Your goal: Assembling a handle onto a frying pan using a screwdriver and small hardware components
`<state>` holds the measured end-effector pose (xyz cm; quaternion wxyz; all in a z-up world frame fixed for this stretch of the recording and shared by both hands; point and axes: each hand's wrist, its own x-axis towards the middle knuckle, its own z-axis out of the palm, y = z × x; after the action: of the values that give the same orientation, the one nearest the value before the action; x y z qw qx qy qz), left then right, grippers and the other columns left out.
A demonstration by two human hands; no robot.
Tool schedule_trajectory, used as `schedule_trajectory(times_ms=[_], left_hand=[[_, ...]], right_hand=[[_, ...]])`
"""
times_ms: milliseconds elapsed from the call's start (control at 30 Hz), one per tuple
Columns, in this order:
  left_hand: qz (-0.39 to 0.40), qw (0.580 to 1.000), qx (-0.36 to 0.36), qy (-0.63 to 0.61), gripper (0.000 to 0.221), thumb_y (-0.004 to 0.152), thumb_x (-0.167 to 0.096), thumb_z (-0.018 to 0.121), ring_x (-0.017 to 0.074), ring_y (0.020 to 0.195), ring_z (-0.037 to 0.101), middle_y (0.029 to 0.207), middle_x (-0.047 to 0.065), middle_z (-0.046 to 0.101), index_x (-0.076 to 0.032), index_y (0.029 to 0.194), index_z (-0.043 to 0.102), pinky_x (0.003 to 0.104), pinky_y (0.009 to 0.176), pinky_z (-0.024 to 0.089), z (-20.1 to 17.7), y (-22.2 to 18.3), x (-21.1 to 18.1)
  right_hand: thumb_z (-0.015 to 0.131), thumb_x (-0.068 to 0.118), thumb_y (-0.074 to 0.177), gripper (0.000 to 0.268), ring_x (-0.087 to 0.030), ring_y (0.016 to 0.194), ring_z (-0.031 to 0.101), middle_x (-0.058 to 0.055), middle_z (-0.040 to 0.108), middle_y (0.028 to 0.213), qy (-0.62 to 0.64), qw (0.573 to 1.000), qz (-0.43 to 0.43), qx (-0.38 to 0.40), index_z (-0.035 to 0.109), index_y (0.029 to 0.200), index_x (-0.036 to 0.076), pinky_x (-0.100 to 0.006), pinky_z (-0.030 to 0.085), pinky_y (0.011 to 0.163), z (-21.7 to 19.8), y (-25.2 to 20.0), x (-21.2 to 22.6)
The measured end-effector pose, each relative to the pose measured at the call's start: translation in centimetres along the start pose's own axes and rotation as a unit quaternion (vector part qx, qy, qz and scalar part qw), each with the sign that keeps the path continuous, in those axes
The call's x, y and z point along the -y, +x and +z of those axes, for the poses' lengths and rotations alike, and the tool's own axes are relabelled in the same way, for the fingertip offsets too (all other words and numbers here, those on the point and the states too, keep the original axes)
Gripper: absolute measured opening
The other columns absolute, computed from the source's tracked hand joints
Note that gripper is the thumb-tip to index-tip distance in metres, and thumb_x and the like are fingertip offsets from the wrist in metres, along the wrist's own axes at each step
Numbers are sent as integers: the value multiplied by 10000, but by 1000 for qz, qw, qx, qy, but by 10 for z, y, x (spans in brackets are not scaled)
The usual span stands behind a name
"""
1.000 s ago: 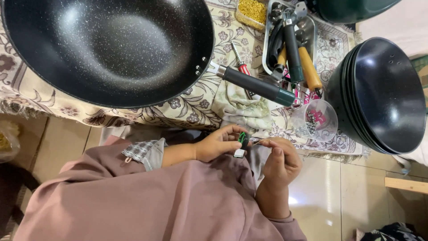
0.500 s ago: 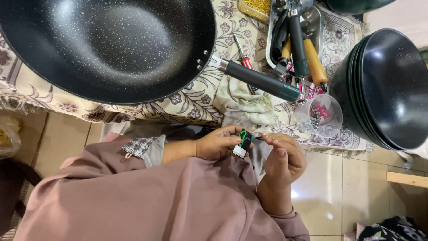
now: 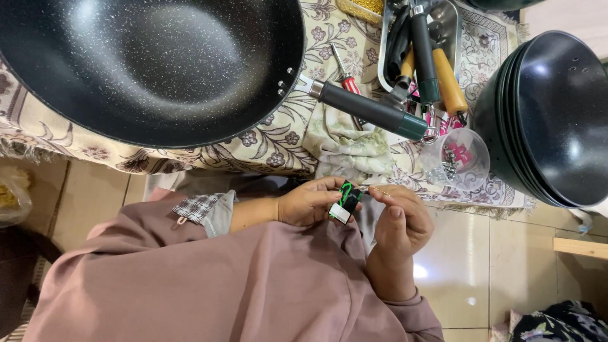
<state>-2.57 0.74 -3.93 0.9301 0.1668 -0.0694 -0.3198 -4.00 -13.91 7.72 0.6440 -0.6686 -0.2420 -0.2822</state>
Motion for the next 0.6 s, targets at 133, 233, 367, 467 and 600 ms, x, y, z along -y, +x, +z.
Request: schedule_trajectory(times_ms=[133, 233, 367, 467, 600], left_hand=[[0, 1000, 5, -8, 435, 995, -134, 626, 431, 923, 751, 1109, 291, 725, 41, 1383, 534, 472, 702, 669, -1, 0, -2], [0, 1000, 11, -10, 439, 999, -132, 617, 432, 928, 750, 1119, 292, 723, 44, 1390, 527, 478, 714, 668, -3, 1, -2], [2, 1000, 16, -18, 456, 1000, -128, 615, 430, 923, 751, 1120, 294, 722, 52, 1407, 515, 474, 707, 668, -4, 2, -2], [4, 1000, 18, -23, 445, 1005, -116, 603, 436, 920, 750, 1115, 298, 722, 61, 1404, 513, 483, 707, 667, -4, 2, -2], [3, 1000, 20, -25, 438, 1007, -114, 604, 440, 918, 749, 1104, 301, 722, 60, 1399, 517, 479, 710, 668, -3, 2, -4]], right_hand=[[599, 116, 1001, 246, -377, 832, 717, -256, 661, 845, 9, 1000, -10, 0, 665, 909, -102, -494, 571, 796, -6, -3, -8], [594, 103, 991, 244, -400, 815, 715, -271, 656, 833, 17, 1000, -15, 2, 662, 898, -112, -511, 572, 781, -9, -5, -13], [594, 106, 996, 250, -399, 818, 718, -266, 653, 836, 20, 1000, -8, 3, 663, 900, -115, -497, 571, 778, -9, -5, -13], [598, 113, 994, 255, -396, 812, 720, -267, 660, 833, 11, 1000, -10, 5, 664, 893, -111, -488, 570, 778, -8, -4, -12], [596, 112, 991, 257, -408, 810, 721, -276, 660, 832, 12, 1000, -9, 6, 663, 887, -113, -494, 566, 775, -11, -5, -15]])
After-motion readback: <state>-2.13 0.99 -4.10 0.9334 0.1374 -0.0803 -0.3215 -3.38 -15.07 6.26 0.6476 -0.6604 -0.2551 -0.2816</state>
